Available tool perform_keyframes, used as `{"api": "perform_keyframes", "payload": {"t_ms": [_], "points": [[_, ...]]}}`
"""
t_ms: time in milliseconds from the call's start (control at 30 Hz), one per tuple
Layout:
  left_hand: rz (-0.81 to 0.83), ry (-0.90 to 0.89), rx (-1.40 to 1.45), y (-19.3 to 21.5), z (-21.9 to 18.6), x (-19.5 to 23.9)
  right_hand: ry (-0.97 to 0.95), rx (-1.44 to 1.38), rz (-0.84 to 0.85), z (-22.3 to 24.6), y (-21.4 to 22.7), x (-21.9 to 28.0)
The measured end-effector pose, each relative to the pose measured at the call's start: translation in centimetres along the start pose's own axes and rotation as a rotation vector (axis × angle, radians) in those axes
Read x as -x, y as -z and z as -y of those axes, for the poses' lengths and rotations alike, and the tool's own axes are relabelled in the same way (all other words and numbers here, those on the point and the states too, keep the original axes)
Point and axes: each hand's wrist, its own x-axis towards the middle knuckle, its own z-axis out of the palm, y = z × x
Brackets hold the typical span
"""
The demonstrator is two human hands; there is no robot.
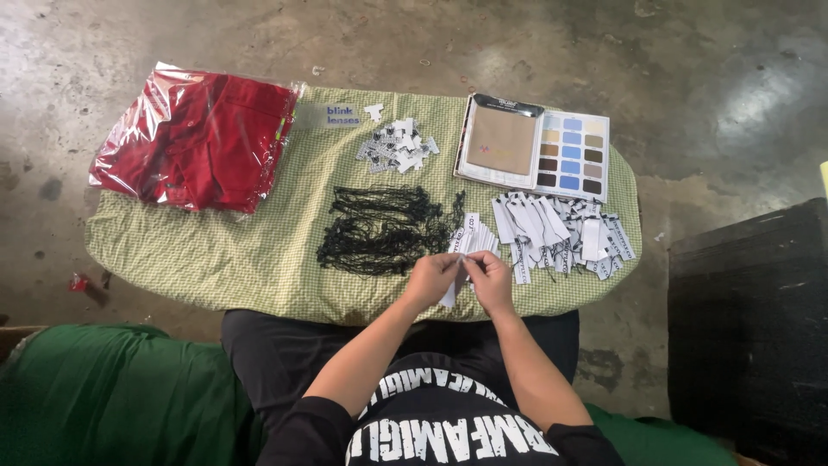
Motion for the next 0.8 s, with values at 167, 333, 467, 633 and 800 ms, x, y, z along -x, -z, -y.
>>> {"api": "perform_keyframes", "payload": {"t_ms": [167, 333, 467, 633, 800], "points": [[0.024, 0.109, 0.151, -1.5, 1.9, -1.0, 0.268, 0.243, -0.086, 0.4, 0.1, 0.3], [-0.059, 0.274, 0.449, -2.8, 4.0, -3.0, 0.633, 0.288, -0.201, 3.6, -0.4, 0.7], [-0.222, 0.324, 0.679, -2.1, 4.3, -4.0, 0.715, -0.024, -0.023, 4.5, -1.0, 2.2], [-0.277, 0.335, 0.826, -1.2, 5.8, -5.5, 0.72, -0.221, 0.157, 3.6, -0.9, 3.5], [-0.292, 0.328, 0.87, -0.5, 5.6, -5.5, 0.752, -0.214, 0.208, 2.2, -0.8, 4.0]]}}
